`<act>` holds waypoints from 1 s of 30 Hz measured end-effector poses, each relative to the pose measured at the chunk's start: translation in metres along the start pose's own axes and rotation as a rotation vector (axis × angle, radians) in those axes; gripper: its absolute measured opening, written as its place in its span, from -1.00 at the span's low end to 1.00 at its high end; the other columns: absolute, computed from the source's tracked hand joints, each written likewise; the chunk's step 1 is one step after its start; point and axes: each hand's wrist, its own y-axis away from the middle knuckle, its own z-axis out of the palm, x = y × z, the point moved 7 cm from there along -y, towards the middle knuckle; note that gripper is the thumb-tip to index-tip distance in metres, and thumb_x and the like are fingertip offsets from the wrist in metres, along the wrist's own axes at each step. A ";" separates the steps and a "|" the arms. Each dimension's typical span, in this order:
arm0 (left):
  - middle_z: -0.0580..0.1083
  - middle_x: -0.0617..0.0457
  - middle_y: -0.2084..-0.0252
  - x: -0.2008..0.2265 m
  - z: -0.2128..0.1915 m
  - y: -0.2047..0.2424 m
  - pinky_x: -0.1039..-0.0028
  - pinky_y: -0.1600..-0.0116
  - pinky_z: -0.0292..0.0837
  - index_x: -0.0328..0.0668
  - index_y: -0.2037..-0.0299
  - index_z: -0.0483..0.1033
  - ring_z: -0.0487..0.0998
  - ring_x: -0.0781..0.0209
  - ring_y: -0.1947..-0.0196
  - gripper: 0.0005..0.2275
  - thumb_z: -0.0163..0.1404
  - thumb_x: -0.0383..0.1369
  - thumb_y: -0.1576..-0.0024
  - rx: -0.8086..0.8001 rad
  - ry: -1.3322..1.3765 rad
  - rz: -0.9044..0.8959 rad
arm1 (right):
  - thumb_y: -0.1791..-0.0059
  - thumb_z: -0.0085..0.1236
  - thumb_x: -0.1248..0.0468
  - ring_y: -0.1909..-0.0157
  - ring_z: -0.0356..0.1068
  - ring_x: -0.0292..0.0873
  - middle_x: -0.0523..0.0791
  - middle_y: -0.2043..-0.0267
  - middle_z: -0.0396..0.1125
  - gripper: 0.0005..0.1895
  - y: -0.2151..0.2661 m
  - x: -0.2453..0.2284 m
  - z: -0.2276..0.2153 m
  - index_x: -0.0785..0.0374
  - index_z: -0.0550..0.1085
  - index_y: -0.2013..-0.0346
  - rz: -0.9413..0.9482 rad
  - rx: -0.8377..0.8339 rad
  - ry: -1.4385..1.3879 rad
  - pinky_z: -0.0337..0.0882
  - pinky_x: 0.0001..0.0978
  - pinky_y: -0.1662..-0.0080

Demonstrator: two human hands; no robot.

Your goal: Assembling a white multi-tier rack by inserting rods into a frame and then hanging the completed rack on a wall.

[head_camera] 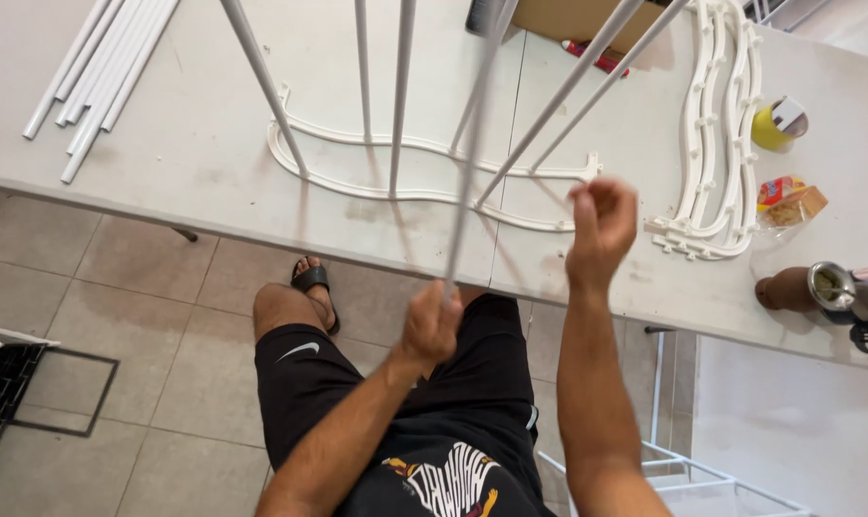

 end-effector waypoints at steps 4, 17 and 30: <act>0.41 -0.05 0.55 0.006 0.037 0.027 0.15 0.18 0.46 -0.02 0.35 0.49 0.54 -0.16 0.46 -0.61 -0.23 0.04 -0.28 -0.180 -0.236 -0.027 | -0.04 -0.06 -0.37 -0.08 0.45 0.01 0.11 0.09 0.43 -0.17 0.092 0.012 0.004 0.41 0.44 -0.04 -0.094 -0.320 -0.202 0.37 -0.05 -0.20; 0.46 -0.14 -0.03 -0.059 0.137 -0.094 0.10 -0.14 0.43 -0.21 -0.21 0.40 0.51 -0.17 -0.10 -0.57 0.13 -0.35 -0.12 -0.470 -0.425 0.113 | -0.20 -0.08 -0.08 0.62 0.09 -0.28 -0.25 0.62 -0.05 -0.56 -0.038 0.099 -0.059 0.15 0.21 0.39 -0.239 -0.001 -0.479 0.30 -0.45 0.43; 0.50 0.07 0.31 -0.091 0.188 -0.114 0.25 0.00 0.42 -0.04 0.15 0.63 0.57 0.12 0.20 -0.84 0.21 -0.38 -0.07 -0.581 -0.526 -0.032 | -0.22 -0.29 -0.08 0.73 -0.02 -0.32 -0.29 0.75 -0.09 -0.49 -0.039 0.136 -0.039 0.06 0.14 0.55 -0.249 -0.196 -0.510 0.17 -0.52 0.56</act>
